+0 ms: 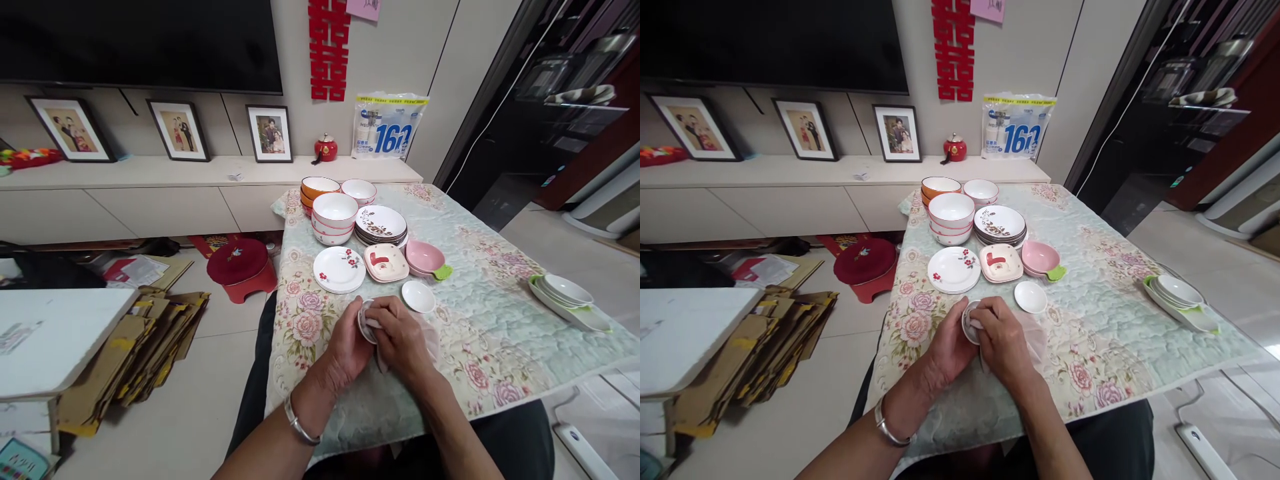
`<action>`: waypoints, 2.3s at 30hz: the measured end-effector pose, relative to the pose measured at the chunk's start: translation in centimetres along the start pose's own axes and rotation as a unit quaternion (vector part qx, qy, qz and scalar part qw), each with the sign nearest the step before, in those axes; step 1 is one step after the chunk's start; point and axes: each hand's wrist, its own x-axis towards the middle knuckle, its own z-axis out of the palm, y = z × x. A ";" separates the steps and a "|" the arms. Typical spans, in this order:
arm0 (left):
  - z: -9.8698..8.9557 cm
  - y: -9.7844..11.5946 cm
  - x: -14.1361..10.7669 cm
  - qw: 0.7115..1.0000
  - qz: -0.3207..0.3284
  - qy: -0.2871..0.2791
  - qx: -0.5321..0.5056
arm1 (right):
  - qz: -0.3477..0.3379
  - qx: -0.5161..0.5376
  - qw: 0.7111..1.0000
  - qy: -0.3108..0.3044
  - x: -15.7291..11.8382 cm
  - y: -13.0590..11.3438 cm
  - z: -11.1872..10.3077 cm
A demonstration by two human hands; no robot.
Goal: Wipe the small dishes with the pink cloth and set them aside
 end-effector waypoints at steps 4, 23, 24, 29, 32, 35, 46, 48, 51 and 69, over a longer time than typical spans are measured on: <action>0.1 -0.1 0.0 0.999 0.025 0.008 0.040 | 0.013 -0.151 0.987 0.042 -0.1 0.3 0.6; -0.3 -0.4 -0.1 0.989 0.081 0.027 0.117 | 0.053 -0.150 0.987 0.015 -0.1 -0.7 1.2; -0.5 -0.4 0.0 0.988 0.090 0.028 0.125 | 0.056 -0.189 0.980 0.026 0.0 -0.7 1.4; -0.8 -0.1 -0.5 0.943 0.190 0.059 0.267 | 0.084 -0.283 0.955 -0.003 0.0 -1.2 1.0; -0.3 0.3 -1.0 0.931 0.206 0.060 0.295 | 0.119 -0.256 0.957 -0.069 -0.1 -1.8 0.0; 0.2 0.3 -0.9 0.964 0.145 0.063 0.212 | 0.164 -0.166 0.965 -0.119 0.1 -2.1 -0.3; -0.3 0.2 -0.1 0.994 0.049 0.073 0.063 | 0.126 -0.007 0.990 -0.056 0.4 -1.5 0.9; -0.4 0.1 0.0 0.994 0.043 0.082 0.063 | 0.086 0.023 0.988 -0.128 0.4 -1.3 -0.2; -0.4 -0.1 0.0 0.994 0.037 0.084 0.065 | 0.079 -0.017 0.981 -0.174 0.3 -1.3 -0.9; -0.1 0.2 -0.7 0.919 0.224 0.081 0.316 | 0.251 -0.305 0.916 -0.067 0.6 -2.8 1.5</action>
